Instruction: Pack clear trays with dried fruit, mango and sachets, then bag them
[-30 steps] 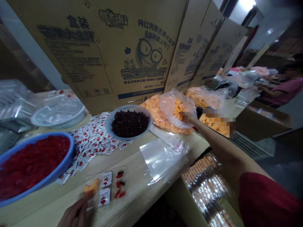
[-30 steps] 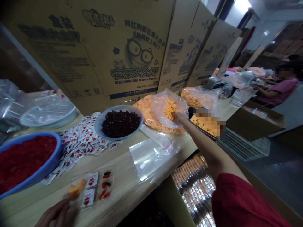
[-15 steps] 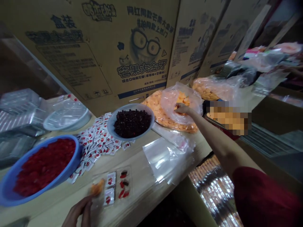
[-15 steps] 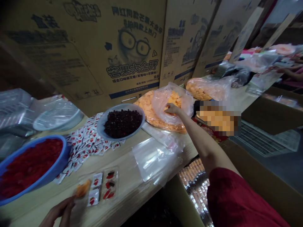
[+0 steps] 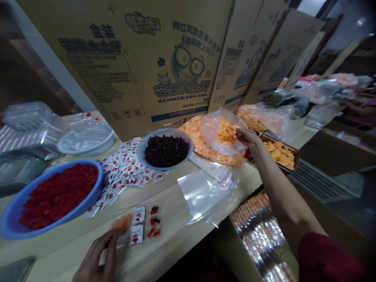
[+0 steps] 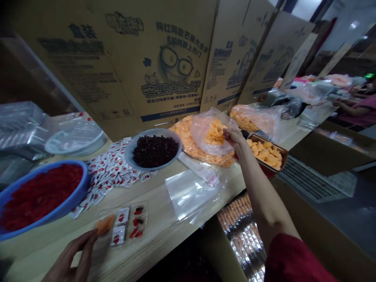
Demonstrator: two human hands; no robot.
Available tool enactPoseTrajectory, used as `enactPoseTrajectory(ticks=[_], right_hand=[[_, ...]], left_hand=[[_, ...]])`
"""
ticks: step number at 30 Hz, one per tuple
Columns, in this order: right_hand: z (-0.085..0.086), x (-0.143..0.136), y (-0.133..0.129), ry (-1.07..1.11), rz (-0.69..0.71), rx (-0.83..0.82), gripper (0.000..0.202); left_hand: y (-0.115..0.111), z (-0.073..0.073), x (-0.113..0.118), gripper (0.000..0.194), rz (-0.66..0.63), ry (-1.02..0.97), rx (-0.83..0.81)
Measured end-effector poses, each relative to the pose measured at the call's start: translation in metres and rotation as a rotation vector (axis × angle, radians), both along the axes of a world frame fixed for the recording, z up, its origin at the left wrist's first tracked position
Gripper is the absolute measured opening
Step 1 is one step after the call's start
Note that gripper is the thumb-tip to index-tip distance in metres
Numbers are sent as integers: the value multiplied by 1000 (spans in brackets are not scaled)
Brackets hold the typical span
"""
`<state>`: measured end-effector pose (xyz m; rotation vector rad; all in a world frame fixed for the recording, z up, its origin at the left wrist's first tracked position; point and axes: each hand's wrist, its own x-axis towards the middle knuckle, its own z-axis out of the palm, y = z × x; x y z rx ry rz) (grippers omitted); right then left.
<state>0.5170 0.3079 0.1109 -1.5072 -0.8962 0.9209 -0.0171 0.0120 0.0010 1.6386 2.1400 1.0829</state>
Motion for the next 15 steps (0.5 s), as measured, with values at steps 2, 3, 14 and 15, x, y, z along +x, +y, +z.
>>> enactPoseTrajectory(ticks=[2, 3, 14, 15], right_hand=[[2, -24, -24, 59, 84, 43, 37], [0, -42, -37, 109, 164, 55, 35], [-95, -359, -202, 809, 605, -275, 36], [-104, -378, -216, 880, 555, -298, 36]], left_hand=[[2, 3, 7, 29, 2, -55, 60], [4, 8, 12, 27, -7, -83, 93], [20, 51, 15, 27, 29, -379, 142], [14, 43, 14, 31, 26, -458, 84]])
